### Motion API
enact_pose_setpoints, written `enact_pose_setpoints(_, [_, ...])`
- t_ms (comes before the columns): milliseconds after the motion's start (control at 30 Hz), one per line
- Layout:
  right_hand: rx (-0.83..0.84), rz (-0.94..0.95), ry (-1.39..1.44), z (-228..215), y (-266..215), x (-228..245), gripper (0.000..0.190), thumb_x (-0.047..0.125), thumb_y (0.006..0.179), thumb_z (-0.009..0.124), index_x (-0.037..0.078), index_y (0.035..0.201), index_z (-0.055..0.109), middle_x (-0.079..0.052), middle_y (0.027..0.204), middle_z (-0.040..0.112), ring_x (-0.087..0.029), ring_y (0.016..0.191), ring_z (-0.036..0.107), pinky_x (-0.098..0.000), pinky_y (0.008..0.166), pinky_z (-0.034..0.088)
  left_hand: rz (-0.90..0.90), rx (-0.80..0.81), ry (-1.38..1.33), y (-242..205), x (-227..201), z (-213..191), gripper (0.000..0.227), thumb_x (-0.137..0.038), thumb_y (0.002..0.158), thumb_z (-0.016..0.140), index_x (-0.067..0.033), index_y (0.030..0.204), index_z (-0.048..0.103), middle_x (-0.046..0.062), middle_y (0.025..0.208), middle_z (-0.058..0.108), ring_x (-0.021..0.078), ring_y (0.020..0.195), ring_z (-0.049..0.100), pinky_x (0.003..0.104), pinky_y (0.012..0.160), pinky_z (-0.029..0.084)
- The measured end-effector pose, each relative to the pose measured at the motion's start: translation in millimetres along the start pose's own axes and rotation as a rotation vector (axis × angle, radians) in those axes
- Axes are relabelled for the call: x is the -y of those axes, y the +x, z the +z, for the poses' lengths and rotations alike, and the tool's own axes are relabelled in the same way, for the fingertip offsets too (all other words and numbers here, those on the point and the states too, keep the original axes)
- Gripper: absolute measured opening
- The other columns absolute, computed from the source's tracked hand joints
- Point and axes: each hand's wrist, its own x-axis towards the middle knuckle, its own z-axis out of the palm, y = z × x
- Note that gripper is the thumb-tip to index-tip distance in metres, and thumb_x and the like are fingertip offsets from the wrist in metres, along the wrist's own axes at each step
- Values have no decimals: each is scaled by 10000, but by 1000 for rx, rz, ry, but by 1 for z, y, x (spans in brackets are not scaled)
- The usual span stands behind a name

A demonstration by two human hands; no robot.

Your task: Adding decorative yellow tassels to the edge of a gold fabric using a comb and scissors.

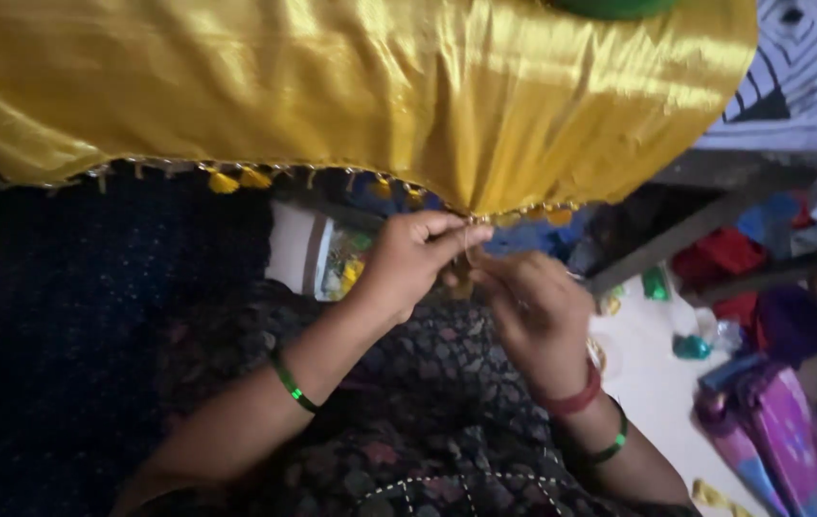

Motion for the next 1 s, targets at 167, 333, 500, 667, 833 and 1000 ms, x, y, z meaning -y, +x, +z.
enact_pose_setpoints(167, [273, 197, 306, -9, -17, -18, 82, 70, 928, 740, 35, 1002, 738, -111, 1056, 751, -213, 965, 715, -367, 836, 566, -44, 129, -449, 5, 22, -4, 239, -186, 990, 694, 23, 1077, 771, 14, 789, 682, 68, 675, 595, 205, 612, 486])
enact_pose_setpoints(333, [20, 242, 1384, -42, -29, -58, 133, 211, 1030, 684, 80, 1028, 710, -86, 1168, 734, -219, 1063, 724, -435, 997, 544, -96, 117, -533, 3, 15, -12, 247, -196, 994, 689, 28, 1070, 760, 1, 832, 680, 61, 700, 584, 196, 635, 487])
enact_pose_setpoints(500, [-88, 205, 1671, -65, -25, -70, 186, 249, 1074, 650, 70, 1083, 701, -82, 1049, 739, -206, 999, 718, -418, 1028, 541, -113, 138, -581, 5, 16, -12, 248, -197, 993, 682, 28, 1069, 753, 2, 890, 693, 52, 723, 586, 189, 634, 478])
enact_pose_setpoints(667, [-85, 246, 1172, -49, -34, -73, 81, 100, 1087, 684, 41, 1098, 740, -139, 1039, 725, -190, 811, 654, -282, 715, 525, -88, 168, -535, 0, 17, -10, 246, -194, 1019, 683, 28, 1097, 757, -3, 825, 653, 55, 693, 588, 191, 585, 455])
enact_pose_setpoints(833, [327, 213, 507, -23, 15, -3, 397, -58, 885, 765, 46, 1261, 693, -146, 1287, 679, -223, 1027, 707, -319, 816, 623, -98, 144, -459, -2, 21, -3, 212, -169, 1004, 657, 5, 1093, 740, 5, 806, 683, 68, 670, 606, 204, 578, 486])
enact_pose_setpoints(1000, [423, -6, 253, -19, 19, 1, 597, -73, 828, 782, 25, 1390, 605, -139, 1411, 614, -208, 1095, 696, -293, 872, 602, -37, 152, -477, 3, 27, -8, 169, -139, 1000, 673, 17, 1052, 715, 24, 804, 685, 94, 693, 636, 234, 609, 529])
